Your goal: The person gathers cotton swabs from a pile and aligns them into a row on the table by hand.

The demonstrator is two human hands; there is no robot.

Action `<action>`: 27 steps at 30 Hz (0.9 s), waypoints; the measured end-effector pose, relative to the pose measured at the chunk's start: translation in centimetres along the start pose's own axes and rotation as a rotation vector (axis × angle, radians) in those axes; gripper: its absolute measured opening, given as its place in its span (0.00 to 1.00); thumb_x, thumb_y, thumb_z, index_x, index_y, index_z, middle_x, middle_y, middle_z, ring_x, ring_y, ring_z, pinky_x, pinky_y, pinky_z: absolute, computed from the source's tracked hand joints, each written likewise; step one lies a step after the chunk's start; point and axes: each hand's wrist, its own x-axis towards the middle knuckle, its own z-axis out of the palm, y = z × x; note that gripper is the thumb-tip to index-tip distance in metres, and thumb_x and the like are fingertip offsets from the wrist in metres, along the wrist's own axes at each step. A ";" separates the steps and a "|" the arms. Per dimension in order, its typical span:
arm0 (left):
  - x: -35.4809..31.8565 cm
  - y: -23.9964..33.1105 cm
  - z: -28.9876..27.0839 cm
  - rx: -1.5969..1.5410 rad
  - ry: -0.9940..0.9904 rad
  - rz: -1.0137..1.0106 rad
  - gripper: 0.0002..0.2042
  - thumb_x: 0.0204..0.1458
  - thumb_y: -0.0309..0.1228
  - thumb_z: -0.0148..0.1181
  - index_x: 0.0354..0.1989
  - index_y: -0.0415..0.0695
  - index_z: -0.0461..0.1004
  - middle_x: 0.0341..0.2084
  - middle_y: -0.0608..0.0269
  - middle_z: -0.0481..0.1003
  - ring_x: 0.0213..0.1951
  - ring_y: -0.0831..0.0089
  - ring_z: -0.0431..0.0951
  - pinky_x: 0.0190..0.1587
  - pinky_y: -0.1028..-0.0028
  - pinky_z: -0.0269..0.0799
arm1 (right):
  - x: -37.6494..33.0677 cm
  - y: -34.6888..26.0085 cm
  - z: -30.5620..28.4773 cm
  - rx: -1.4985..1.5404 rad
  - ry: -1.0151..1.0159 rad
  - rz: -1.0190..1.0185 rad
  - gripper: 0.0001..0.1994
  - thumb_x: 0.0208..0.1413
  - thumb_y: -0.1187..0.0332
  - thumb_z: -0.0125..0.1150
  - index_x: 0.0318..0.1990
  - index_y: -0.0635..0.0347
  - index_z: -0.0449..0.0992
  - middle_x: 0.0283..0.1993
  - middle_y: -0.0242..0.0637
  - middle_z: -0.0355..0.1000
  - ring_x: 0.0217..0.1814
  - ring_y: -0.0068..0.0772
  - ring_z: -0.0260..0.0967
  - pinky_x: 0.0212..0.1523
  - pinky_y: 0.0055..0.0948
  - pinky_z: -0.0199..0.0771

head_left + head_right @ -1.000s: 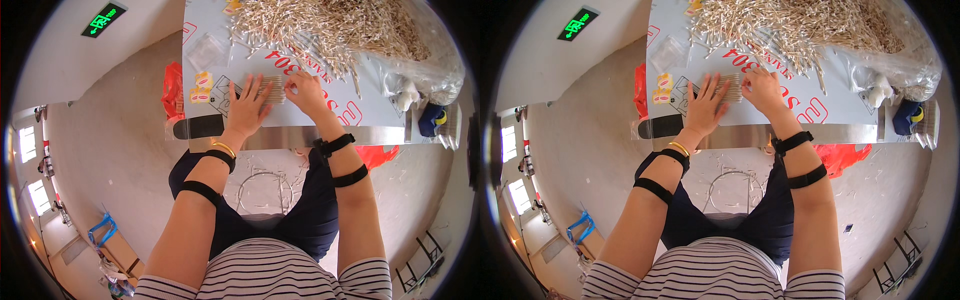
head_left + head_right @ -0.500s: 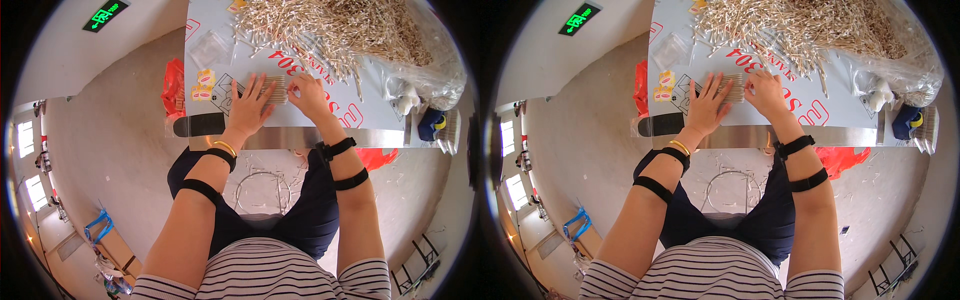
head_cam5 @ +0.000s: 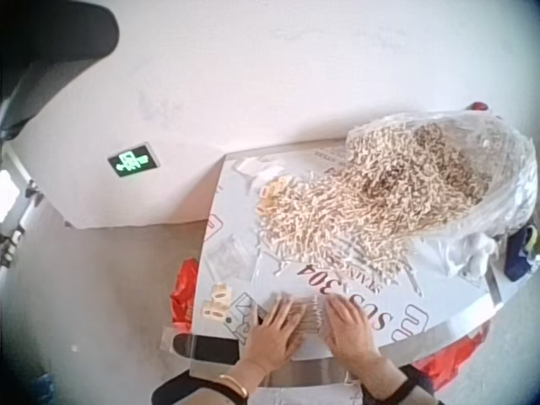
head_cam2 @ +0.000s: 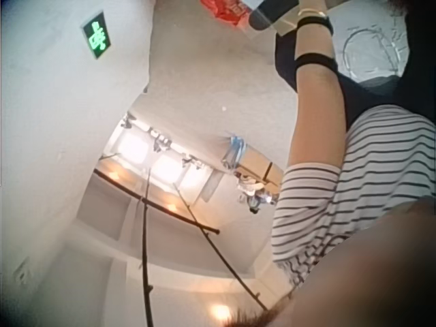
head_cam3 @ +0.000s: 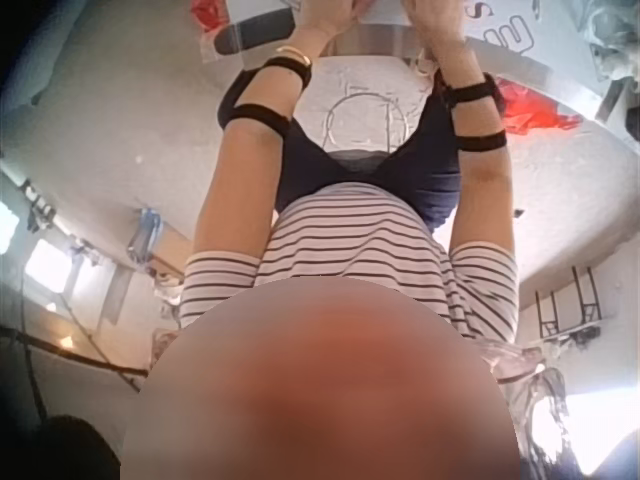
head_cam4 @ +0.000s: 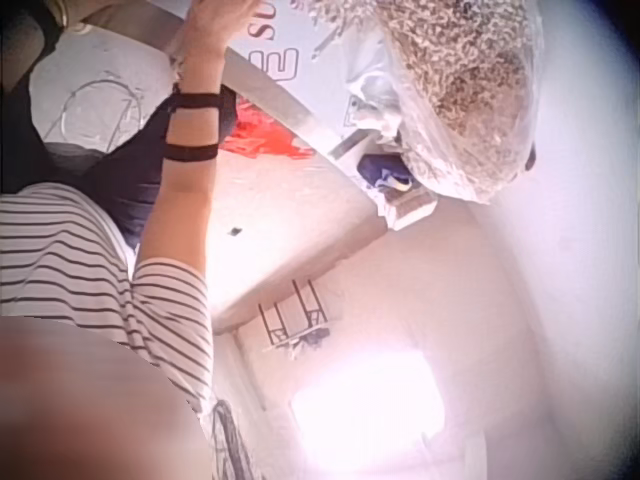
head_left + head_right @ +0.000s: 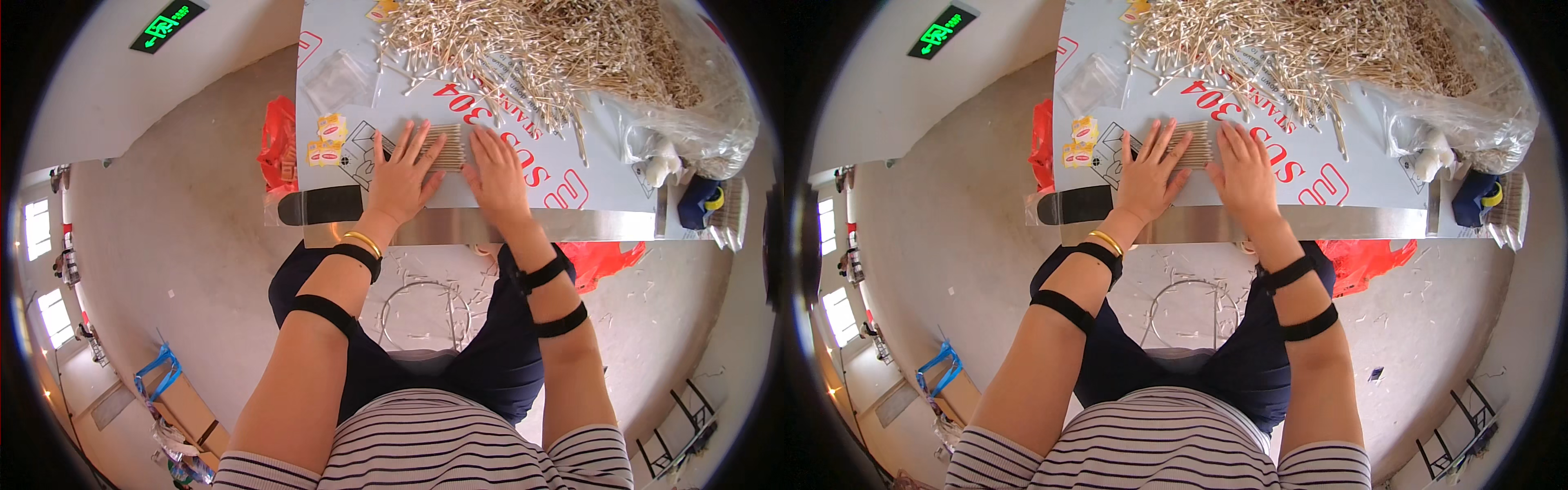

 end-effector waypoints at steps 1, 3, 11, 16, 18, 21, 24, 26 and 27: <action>0.1 0.1 0.0 -0.002 0.003 0.003 0.30 0.67 0.49 0.51 0.78 0.64 0.58 0.78 0.65 0.54 0.78 0.58 0.53 0.74 0.29 0.38 | -0.7 -0.4 0.5 -0.093 -0.021 -0.028 0.35 0.65 0.52 0.60 0.73 0.64 0.63 0.79 0.42 0.57 0.81 0.48 0.52 0.79 0.51 0.49; 0.1 0.0 -0.1 -0.004 0.007 0.002 0.30 0.67 0.49 0.51 0.77 0.64 0.58 0.78 0.65 0.54 0.78 0.58 0.53 0.74 0.29 0.38 | -1.5 -1.3 1.3 -0.129 -0.044 -0.003 0.40 0.65 0.46 0.57 0.75 0.65 0.57 0.81 0.43 0.51 0.84 0.48 0.45 0.81 0.53 0.43; 0.2 0.1 0.0 -0.024 0.017 -0.001 0.29 0.67 0.48 0.51 0.76 0.63 0.61 0.78 0.67 0.55 0.78 0.58 0.53 0.74 0.29 0.37 | -1.7 -2.1 2.9 -0.215 -0.047 0.054 0.47 0.65 0.35 0.50 0.79 0.65 0.51 0.85 0.46 0.42 0.87 0.49 0.34 0.82 0.57 0.34; 0.1 0.0 0.1 -0.038 0.006 -0.008 0.29 0.68 0.46 0.50 0.77 0.62 0.59 0.78 0.67 0.54 0.78 0.60 0.53 0.74 0.30 0.36 | -1.7 -2.5 2.5 -0.204 -0.055 0.044 0.47 0.65 0.38 0.54 0.79 0.65 0.51 0.85 0.47 0.42 0.88 0.50 0.33 0.82 0.57 0.33; 0.1 0.0 0.1 -0.042 0.005 -0.007 0.29 0.68 0.46 0.49 0.77 0.62 0.59 0.78 0.67 0.54 0.78 0.61 0.53 0.74 0.30 0.36 | -1.6 -2.6 2.0 -0.180 -0.061 0.049 0.47 0.64 0.39 0.55 0.79 0.65 0.51 0.84 0.47 0.43 0.87 0.50 0.34 0.82 0.57 0.33; 0.0 0.1 0.0 -0.044 -0.012 -0.008 0.29 0.68 0.46 0.49 0.78 0.60 0.57 0.79 0.64 0.52 0.79 0.60 0.52 0.75 0.31 0.36 | -1.5 -2.1 1.4 -0.108 -0.055 0.058 0.46 0.64 0.42 0.58 0.78 0.66 0.51 0.84 0.48 0.44 0.87 0.50 0.36 0.83 0.55 0.34; -0.2 -0.1 -0.1 -0.103 0.029 -0.043 0.31 0.69 0.47 0.47 0.79 0.54 0.54 0.79 0.59 0.50 0.79 0.57 0.50 0.76 0.36 0.37 | -1.2 -1.5 1.0 -0.041 -0.037 0.040 0.46 0.64 0.43 0.59 0.78 0.66 0.50 0.83 0.48 0.45 0.86 0.49 0.38 0.83 0.51 0.36; -0.2 -0.2 -0.1 -0.165 0.086 -0.072 0.32 0.69 0.48 0.46 0.79 0.50 0.53 0.79 0.55 0.49 0.79 0.56 0.49 0.77 0.40 0.37 | -0.8 -1.1 0.8 -0.024 -0.030 0.021 0.46 0.65 0.43 0.58 0.78 0.66 0.50 0.83 0.47 0.46 0.86 0.48 0.40 0.83 0.50 0.37; -0.2 -0.1 -0.1 -0.179 0.088 -0.091 0.34 0.69 0.48 0.47 0.79 0.46 0.51 0.79 0.52 0.49 0.79 0.54 0.48 0.78 0.42 0.37 | -0.6 -0.7 0.7 -0.051 -0.044 0.026 0.45 0.65 0.43 0.58 0.78 0.67 0.50 0.83 0.47 0.46 0.86 0.48 0.40 0.83 0.49 0.38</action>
